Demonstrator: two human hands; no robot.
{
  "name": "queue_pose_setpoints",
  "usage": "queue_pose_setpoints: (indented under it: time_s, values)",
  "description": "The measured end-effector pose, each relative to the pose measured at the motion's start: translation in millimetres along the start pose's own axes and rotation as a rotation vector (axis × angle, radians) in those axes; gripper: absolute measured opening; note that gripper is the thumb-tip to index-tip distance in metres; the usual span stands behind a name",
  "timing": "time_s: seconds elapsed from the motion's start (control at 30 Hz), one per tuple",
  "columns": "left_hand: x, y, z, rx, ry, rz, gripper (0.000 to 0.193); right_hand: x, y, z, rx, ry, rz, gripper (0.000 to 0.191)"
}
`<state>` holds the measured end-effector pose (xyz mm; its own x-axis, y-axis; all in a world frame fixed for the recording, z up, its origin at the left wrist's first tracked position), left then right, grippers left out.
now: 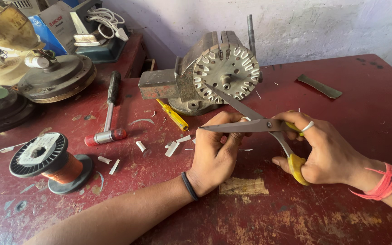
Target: The person cuts small white plastic pieces with scissors and inserts them into the slots of a motor rotor held in a bench vise. The person repeatedly cuts and places the pieces into the rotor slots throughout the clip.
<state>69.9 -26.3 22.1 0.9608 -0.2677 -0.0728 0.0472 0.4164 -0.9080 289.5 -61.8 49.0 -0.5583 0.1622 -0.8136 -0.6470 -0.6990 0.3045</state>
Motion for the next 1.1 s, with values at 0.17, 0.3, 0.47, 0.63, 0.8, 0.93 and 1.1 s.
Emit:
queue_pose_setpoints:
  time_s: [0.17,0.3,0.47,0.63,0.8,0.93,1.1]
  values:
    - [-0.8,-0.8,-0.7,0.006,-0.001,0.017,0.014,2.5,1.2,-3.6,-0.043,-0.021,0.058,0.075]
    - [1.1,-1.9,-2.0,-0.016,0.000,-0.045,0.014,3.0,2.2,-5.1,-0.039,-0.030,0.059,0.076]
    - [0.0,-4.4,-3.7,-0.023,0.015,-0.050,0.016,2.0,6.7,-4.1,-0.024,-0.024,0.054,0.071]
    - [0.3,-7.0,-4.7,-0.073,0.001,-0.051,0.018,1.8,10.7,-3.3,0.050,0.012,0.090,0.067]
    - [0.0,-8.5,-4.9,-0.078,-0.024,-0.021,0.019,2.9,10.4,-3.8,0.061,0.022,0.120,0.062]
    - [-0.9,-7.7,-5.2,-0.068,-0.022,-0.012,0.019,3.8,6.6,-5.8,0.073,0.036,0.133,0.061]
    - [-0.3,-6.6,-5.1,-0.065,-0.026,-0.026,0.018,4.4,4.9,-5.7,0.097,0.051,0.142,0.062]
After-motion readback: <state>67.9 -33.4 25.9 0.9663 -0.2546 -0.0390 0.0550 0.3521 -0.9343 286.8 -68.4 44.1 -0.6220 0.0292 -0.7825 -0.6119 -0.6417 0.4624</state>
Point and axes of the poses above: each hand's wrist, its own z-axis towards the middle knuckle, its own x-axis out of the palm, y = z × x, the point moved 2 cm from there along z, towards the middle knuckle, and after that the axes turned 14 degrees about -x, right-handed, at the moved point
